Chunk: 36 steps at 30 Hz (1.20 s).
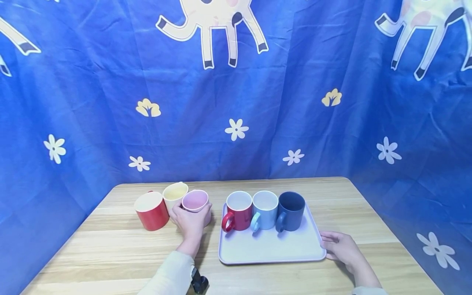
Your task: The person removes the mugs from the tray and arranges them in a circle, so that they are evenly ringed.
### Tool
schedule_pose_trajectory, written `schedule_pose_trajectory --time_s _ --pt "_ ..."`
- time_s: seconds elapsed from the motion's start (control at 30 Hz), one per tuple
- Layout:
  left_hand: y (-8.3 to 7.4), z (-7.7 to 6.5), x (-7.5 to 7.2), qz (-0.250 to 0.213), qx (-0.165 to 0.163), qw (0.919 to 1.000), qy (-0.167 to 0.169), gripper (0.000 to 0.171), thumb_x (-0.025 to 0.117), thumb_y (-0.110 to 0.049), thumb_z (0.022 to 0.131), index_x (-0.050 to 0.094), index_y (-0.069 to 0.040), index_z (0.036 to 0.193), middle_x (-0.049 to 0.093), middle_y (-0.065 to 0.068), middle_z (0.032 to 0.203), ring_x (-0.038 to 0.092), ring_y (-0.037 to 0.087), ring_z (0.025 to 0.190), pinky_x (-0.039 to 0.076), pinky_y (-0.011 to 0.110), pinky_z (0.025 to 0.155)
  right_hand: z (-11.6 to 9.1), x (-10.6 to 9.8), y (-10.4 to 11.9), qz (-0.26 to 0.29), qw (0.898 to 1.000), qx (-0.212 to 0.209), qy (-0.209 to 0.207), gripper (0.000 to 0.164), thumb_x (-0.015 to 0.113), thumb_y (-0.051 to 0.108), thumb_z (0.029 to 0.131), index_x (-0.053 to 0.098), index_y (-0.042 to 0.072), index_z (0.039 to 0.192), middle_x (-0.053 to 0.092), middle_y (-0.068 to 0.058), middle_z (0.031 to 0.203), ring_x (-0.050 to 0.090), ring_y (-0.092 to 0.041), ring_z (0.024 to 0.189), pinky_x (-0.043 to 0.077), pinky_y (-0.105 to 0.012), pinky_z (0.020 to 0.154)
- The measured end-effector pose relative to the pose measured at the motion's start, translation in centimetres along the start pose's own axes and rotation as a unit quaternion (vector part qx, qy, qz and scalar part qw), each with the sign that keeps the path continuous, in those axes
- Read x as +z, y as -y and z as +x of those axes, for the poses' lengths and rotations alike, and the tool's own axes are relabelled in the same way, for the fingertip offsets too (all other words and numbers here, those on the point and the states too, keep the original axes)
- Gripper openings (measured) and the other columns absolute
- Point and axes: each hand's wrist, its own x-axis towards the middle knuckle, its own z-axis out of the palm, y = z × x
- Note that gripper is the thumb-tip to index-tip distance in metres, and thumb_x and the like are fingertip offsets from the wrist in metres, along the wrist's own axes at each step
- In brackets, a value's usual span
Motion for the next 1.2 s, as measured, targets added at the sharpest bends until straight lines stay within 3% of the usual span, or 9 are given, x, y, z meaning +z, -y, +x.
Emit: schedule_pose_trajectory --time_s 0.33,1.03,1.2 --pt "-0.2 -0.4 -0.4 -0.027 -0.006 0.9995 0.016 0.095 0.095 -0.02 0.048 0.044 0.001 0.125 0.04 0.021 0.123 0.033 0.036 0.119 0.031 0.047 0.097 -0.1 0.1 -0.1 0.003 1.0 -0.001 0.002 0.048 0.063 0.001 0.087 0.046 -0.017 0.128 0.064 -0.016 0.111 0.063 -0.016 0.086 0.056 -0.035 0.071" --pt "-1.7 -2.6 -2.1 -0.112 -0.016 0.9935 0.006 0.096 0.094 -0.016 0.053 0.042 -0.003 0.133 0.039 0.014 0.13 0.035 0.028 0.122 0.029 0.048 0.101 0.1 0.0 -0.3 -0.007 1.0 0.004 -0.004 0.048 0.064 0.003 0.088 0.047 -0.015 0.129 0.064 -0.016 0.111 0.063 -0.016 0.086 0.056 -0.034 0.07" --pt "-2.3 -3.7 -2.6 -0.133 0.012 0.9906 0.028 0.094 0.092 -0.012 0.056 0.04 -0.002 0.134 0.039 0.016 0.127 0.038 0.03 0.116 0.032 0.05 0.097 0.1 -0.1 -0.3 -0.003 1.0 -0.002 0.002 0.049 0.065 0.004 0.087 0.046 -0.016 0.129 0.064 -0.016 0.111 0.064 -0.016 0.087 0.056 -0.034 0.071"
